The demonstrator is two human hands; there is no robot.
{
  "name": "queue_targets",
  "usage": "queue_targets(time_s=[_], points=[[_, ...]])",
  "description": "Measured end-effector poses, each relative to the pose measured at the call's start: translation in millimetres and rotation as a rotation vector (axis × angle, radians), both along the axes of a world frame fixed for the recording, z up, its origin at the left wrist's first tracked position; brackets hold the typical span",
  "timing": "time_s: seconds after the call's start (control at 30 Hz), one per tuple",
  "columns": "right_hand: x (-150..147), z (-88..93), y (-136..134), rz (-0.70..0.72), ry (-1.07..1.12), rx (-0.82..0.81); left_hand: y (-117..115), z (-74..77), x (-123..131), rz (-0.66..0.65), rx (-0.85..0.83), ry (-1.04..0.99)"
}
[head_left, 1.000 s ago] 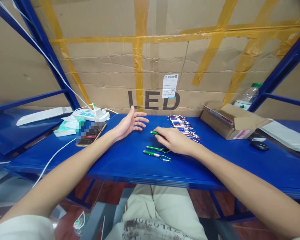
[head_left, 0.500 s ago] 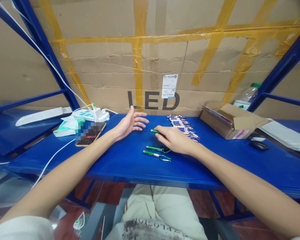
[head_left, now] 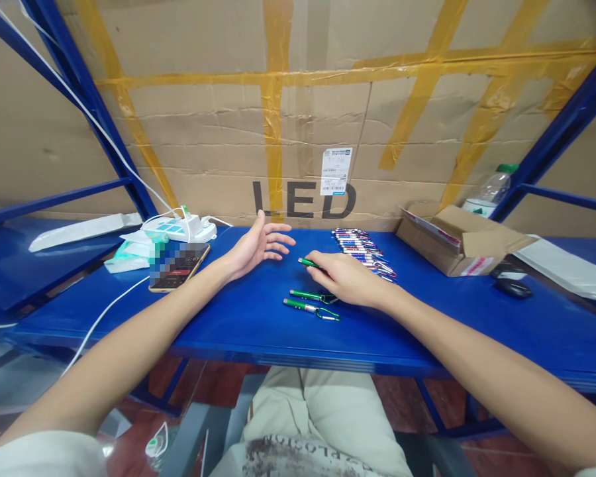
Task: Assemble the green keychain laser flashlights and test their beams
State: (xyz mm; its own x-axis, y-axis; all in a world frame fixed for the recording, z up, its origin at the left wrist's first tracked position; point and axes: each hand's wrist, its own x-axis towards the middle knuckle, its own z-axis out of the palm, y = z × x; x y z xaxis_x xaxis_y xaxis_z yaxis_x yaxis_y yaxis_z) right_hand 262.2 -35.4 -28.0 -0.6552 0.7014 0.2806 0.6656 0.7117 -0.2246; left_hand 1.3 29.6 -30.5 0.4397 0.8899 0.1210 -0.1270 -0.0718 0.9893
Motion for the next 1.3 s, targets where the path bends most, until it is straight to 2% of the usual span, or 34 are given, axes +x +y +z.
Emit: queue_targets(time_s=[0.37, 0.6, 0.9, 1.3], points=[[-0.3, 3.0, -2.7, 0.022, 0.008, -0.004, -2.2, 2.0, 1.1, 0.016, -0.008, -0.001], [-3.9, 5.4, -4.0, -0.059, -0.046, -0.004, -2.7, 1.9, 0.7, 0.005, -0.018, -0.013], [-0.9, 4.6, -4.2, -0.004, -0.011, 0.007, -2.0, 1.3, 0.8, -0.005, -0.008, -0.009], [-2.6, 5.0, -3.8, -0.043, -0.058, -0.033, -3.9, 2.2, 2.4, -0.004, 0.003, 0.015]])
